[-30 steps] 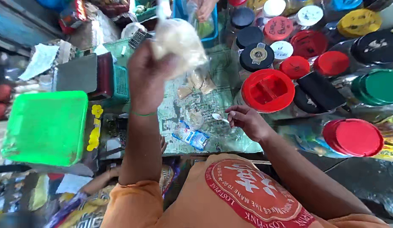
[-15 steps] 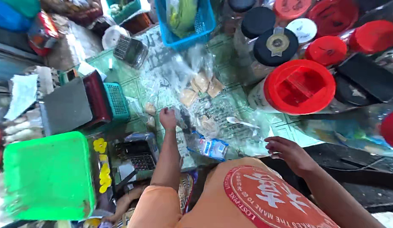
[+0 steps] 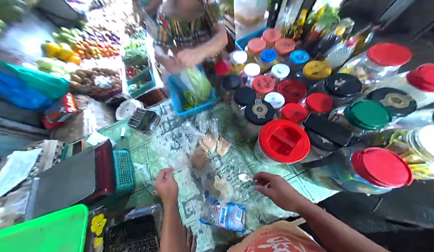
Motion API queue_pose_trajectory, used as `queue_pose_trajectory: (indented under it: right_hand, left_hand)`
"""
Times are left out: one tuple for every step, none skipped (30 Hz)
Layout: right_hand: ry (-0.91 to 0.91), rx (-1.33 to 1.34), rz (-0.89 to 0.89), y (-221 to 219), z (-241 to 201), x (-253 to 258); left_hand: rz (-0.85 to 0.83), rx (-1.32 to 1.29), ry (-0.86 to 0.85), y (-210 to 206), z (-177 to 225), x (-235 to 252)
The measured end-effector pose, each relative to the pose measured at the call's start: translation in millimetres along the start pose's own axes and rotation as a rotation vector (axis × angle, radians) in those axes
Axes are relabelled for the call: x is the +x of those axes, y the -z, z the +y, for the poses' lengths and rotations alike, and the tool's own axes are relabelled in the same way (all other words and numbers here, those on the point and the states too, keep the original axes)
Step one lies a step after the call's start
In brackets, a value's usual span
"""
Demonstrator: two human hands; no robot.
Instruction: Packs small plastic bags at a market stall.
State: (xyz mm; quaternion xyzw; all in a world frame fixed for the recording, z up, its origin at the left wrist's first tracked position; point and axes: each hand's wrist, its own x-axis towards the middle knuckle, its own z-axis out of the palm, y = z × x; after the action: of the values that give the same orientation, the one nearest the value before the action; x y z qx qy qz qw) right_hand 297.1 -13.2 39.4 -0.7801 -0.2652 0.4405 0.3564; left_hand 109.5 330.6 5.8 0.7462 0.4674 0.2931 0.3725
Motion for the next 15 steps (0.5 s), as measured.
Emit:
queue_pose_trajectory:
  right_hand:
    - [0.091, -0.079, 0.005, -2, -15, 3]
    - [0.199, -0.151, 0.028, -6, -30, 6]
    - [0.31, -0.225, 0.061, -10, -44, 10]
    - [0.403, -0.297, 0.089, -16, -57, 13]
    - [0.451, -0.357, 0.105, -22, -70, 14]
    - [0.461, -0.383, 0.111, -30, -80, 11]
    - [0.447, -0.365, 0.101, -37, -87, 5]
    - [0.419, -0.31, 0.059, -43, -92, -4]
    - [0.403, -0.226, -0.002, -48, -90, -12]
    - [0.401, -0.119, -0.059, -52, -83, -20]
    - [0.401, 0.039, -0.12, -54, -72, -30]
    - [0.381, 0.241, -0.189, -54, -62, -43]
    - [0.308, 0.445, -0.267, -50, -57, -58]
    - [0.201, 0.618, -0.332, -44, -55, -72]
    - [0.112, 0.759, -0.374, -38, -51, -83]
  left_hand:
    - [0.005, -0.009, -0.146, 7, 18, -20]
    - [0.022, 0.006, -0.291, 13, 38, -39]
    - [0.04, 0.024, -0.417, 17, 58, -55]
    - [0.051, 0.019, -0.506, 20, 79, -71]
    - [0.04, -0.016, -0.551, 21, 100, -88]
    - [0.009, -0.075, -0.561, 21, 122, -105]
    - [-0.038, -0.147, -0.545, 19, 142, -122]
    - [-0.087, -0.218, -0.522, 16, 160, -138]
    - [-0.141, -0.287, -0.506, 15, 175, -154]
    - [-0.195, -0.349, -0.499, 14, 188, -171]
    - [-0.251, -0.413, -0.498, 17, 196, -187]
    - [-0.303, -0.472, -0.509, 25, 202, -202]
    - [-0.317, -0.504, -0.538, 35, 206, -215]
    - [-0.263, -0.469, -0.576, 44, 205, -227]
    - [-0.161, -0.378, -0.617, 48, 199, -240]
